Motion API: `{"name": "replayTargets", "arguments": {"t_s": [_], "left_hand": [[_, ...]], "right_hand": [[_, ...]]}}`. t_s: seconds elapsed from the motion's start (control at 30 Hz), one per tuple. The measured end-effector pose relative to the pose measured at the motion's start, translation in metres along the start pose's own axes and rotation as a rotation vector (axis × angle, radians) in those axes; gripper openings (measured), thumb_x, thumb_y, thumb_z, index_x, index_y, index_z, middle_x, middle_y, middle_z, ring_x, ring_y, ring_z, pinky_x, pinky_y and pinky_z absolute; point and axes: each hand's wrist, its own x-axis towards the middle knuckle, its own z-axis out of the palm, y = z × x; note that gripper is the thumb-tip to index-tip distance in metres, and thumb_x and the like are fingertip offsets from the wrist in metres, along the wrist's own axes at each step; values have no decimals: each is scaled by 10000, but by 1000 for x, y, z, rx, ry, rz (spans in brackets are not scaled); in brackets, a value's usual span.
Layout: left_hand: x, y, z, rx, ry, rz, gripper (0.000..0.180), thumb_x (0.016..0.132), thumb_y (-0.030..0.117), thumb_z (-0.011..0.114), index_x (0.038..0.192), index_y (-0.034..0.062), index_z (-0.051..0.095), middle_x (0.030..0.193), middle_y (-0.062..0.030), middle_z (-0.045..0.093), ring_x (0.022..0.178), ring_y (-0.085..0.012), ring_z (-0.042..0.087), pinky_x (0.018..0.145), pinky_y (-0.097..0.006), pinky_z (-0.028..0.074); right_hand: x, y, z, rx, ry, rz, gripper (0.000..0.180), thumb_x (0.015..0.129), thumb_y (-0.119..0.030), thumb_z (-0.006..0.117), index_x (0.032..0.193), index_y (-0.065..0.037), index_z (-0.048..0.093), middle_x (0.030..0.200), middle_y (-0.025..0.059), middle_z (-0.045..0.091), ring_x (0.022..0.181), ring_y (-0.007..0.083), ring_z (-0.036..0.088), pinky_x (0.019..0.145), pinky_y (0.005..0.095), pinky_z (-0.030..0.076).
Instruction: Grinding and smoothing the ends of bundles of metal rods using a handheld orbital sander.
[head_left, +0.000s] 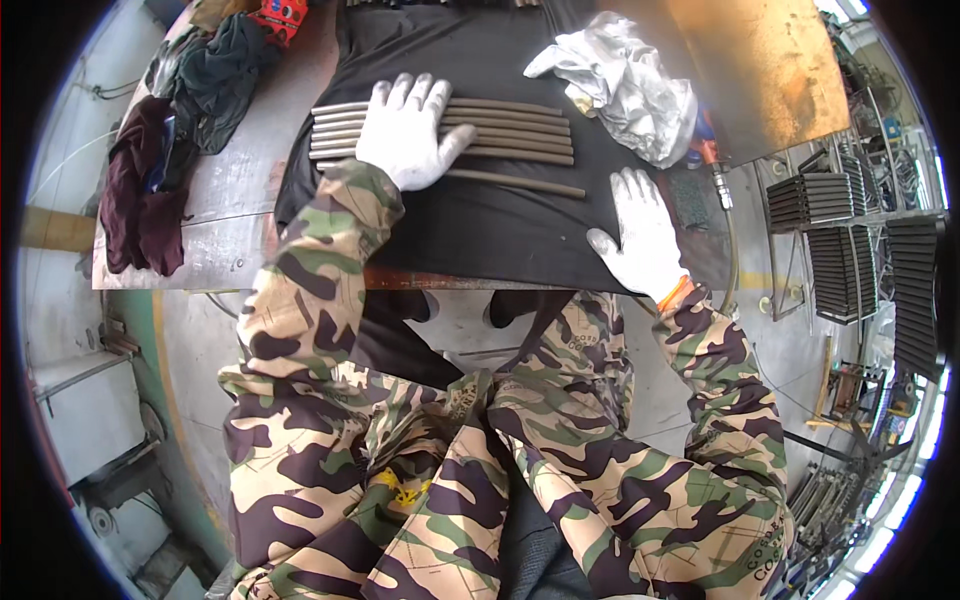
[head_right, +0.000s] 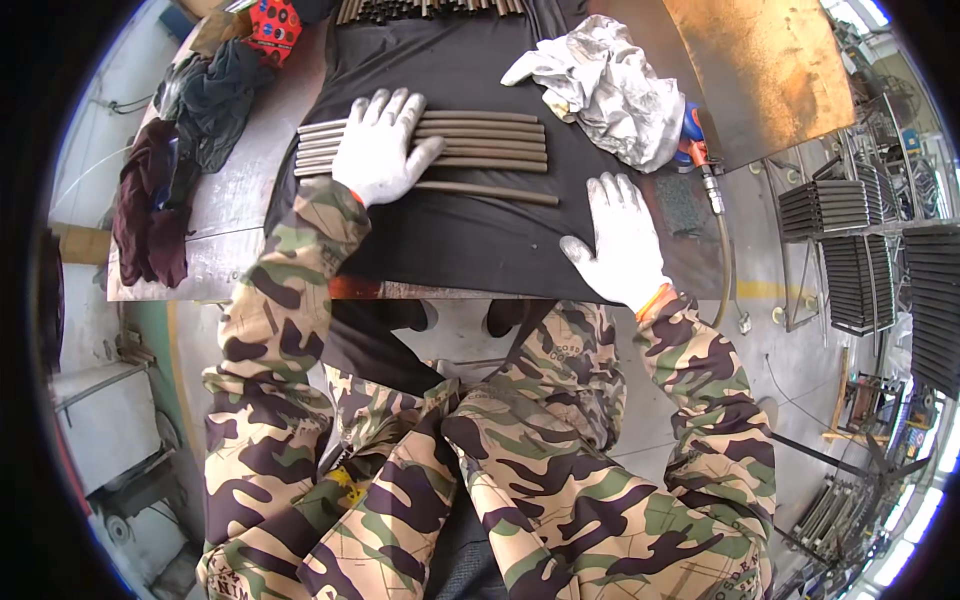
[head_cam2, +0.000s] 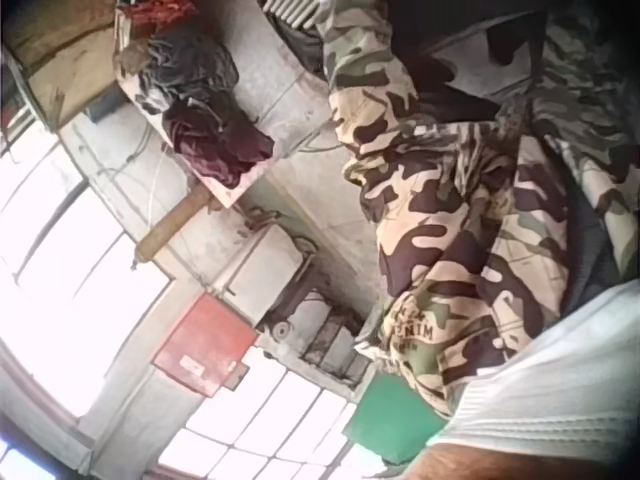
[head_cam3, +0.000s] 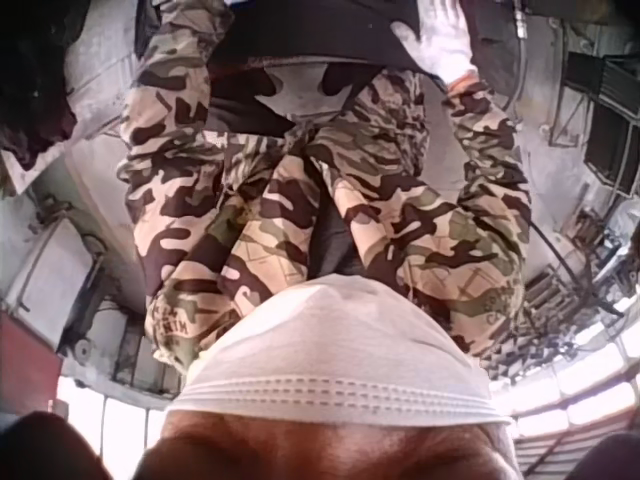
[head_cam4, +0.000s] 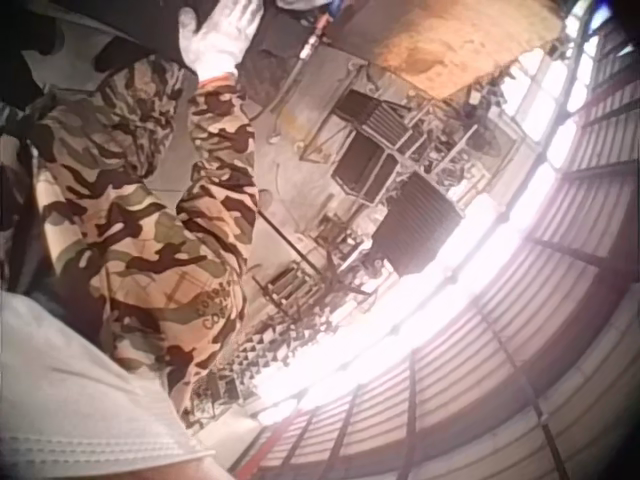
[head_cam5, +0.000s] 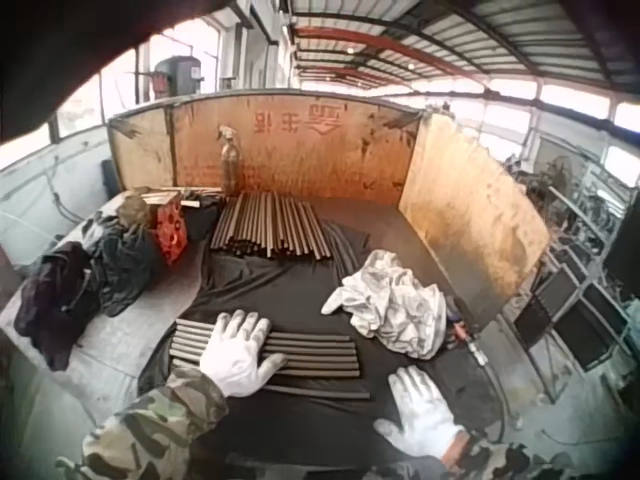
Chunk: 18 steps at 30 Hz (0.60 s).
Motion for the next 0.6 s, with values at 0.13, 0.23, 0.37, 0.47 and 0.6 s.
{"name": "replayTargets", "arguments": {"t_s": [0.13,0.23,0.37,0.47,0.6], "left_hand": [[-20,6,-13,-116,150,-13,524,953,378,655,1271,-38,630,1268,-216,666,1203,-378,600,1090,-533,387],[-23,13,-14,-101,151,-45,505,952,370,657,1245,-41,637,1235,-213,677,1169,-371,616,1071,-508,406],[-21,-4,-22,-144,128,67,516,957,401,643,1255,-21,641,1239,-214,679,1195,-389,610,1092,-518,403],[-48,-62,-24,-32,81,-109,574,974,407,614,1354,-22,591,1392,-261,593,1328,-450,520,1148,-550,368],[-71,-89,-10,-162,31,-211,657,940,425,655,1405,-29,559,1455,-280,544,1417,-483,426,1209,-560,295]], "right_hand": [[40,-44,-20,149,120,-110,784,847,-342,757,1461,55,476,1488,305,492,1420,485,425,1213,529,321],[80,-58,-2,222,172,-152,770,847,-328,757,1476,20,480,1502,277,495,1431,460,427,1222,514,316],[118,-43,27,27,87,-122,752,918,-430,690,1492,5,475,1508,254,499,1441,431,426,1232,501,301],[128,-32,36,73,6,-134,743,931,-421,676,1499,7,461,1517,253,486,1442,425,425,1230,499,305],[123,-31,31,127,-24,-148,721,938,-402,670,1491,14,464,1507,256,494,1440,423,428,1224,491,316]]}}
